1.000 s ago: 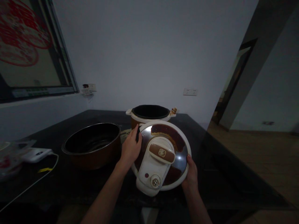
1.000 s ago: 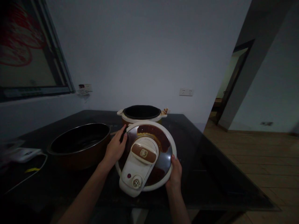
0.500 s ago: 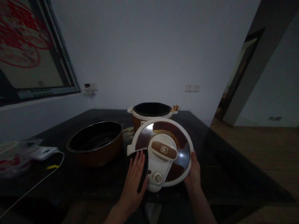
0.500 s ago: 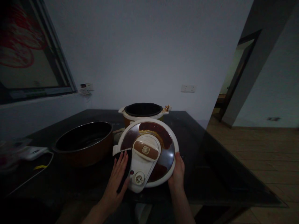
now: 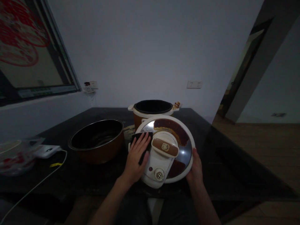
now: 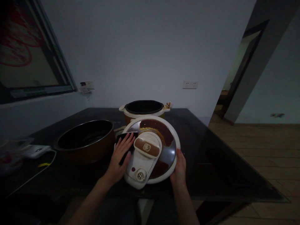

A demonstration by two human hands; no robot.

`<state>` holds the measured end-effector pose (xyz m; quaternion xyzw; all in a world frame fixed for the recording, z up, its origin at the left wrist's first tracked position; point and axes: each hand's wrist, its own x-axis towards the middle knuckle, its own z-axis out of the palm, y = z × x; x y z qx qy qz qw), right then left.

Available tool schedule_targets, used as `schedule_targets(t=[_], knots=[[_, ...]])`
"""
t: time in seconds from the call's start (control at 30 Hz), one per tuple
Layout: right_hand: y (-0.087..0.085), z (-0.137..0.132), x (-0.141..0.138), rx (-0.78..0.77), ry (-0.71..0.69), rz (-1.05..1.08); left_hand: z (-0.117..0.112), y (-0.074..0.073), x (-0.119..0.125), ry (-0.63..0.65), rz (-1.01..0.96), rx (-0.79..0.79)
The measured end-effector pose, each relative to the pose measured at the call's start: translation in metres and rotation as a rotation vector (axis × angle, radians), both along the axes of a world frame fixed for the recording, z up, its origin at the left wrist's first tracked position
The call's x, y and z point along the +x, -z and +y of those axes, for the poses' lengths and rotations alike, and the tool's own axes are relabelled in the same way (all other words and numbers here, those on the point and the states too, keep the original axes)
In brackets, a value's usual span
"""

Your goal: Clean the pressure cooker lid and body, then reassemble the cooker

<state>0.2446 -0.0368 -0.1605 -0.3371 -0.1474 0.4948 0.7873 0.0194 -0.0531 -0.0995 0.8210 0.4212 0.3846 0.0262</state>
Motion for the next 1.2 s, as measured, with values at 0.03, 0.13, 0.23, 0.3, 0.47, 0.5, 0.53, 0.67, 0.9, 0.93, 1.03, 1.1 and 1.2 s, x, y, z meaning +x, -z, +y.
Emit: schedule_targets(t=[0.03, 0.13, 0.23, 0.3, 0.47, 0.5, 0.53, 0.67, 0.9, 0.93, 1.03, 1.1, 1.2], knots=[[0.0, 0.0, 0.0, 0.002, -0.002, -0.001, 0.006, -0.01, 0.001, 0.033, -0.013, 0.001], [-0.002, 0.0, -0.001, -0.006, 0.02, -0.011, 0.024, -0.037, 0.005, 0.098, -0.023, -0.017], [-0.002, 0.0, -0.001, -0.015, 0.024, 0.007, 0.042, -0.057, 0.009, 0.169, -0.016, -0.045], [-0.001, 0.0, -0.001, -0.008, 0.001, 0.018, 0.056, -0.068, 0.012, 0.237, -0.002, -0.064], [0.005, 0.0, 0.0, -0.004, -0.055, 0.005, 0.079, -0.092, 0.03, 0.329, 0.088, -0.062], [0.005, 0.0, 0.0, -0.007, -0.053, 0.004, 0.08, -0.095, 0.034, 0.335, 0.105, -0.062], [0.005, 0.0, 0.0, -0.009, -0.047, 0.007, 0.081, -0.099, 0.038, 0.348, 0.114, -0.065], [0.001, -0.001, -0.002, 0.0, -0.004, 0.03, 0.07, -0.099, 0.038, 0.43, 0.115, -0.123], [-0.004, -0.005, -0.003, 0.014, -0.005, 0.054, 0.037, -0.071, 0.004, 0.416, -0.03, -0.167], [-0.003, -0.005, -0.003, 0.018, -0.007, 0.062, 0.037, -0.071, 0.002, 0.402, -0.03, -0.171], [-0.002, -0.005, -0.003, 0.035, -0.011, 0.069, 0.044, -0.081, 0.004, 0.412, 0.075, -0.177], [-0.002, -0.004, -0.004, 0.036, -0.011, 0.075, 0.054, -0.091, 0.013, 0.425, 0.157, -0.158], [-0.004, -0.003, -0.004, 0.027, -0.063, 0.12, 0.071, -0.102, 0.034, 0.412, 0.233, -0.125]])
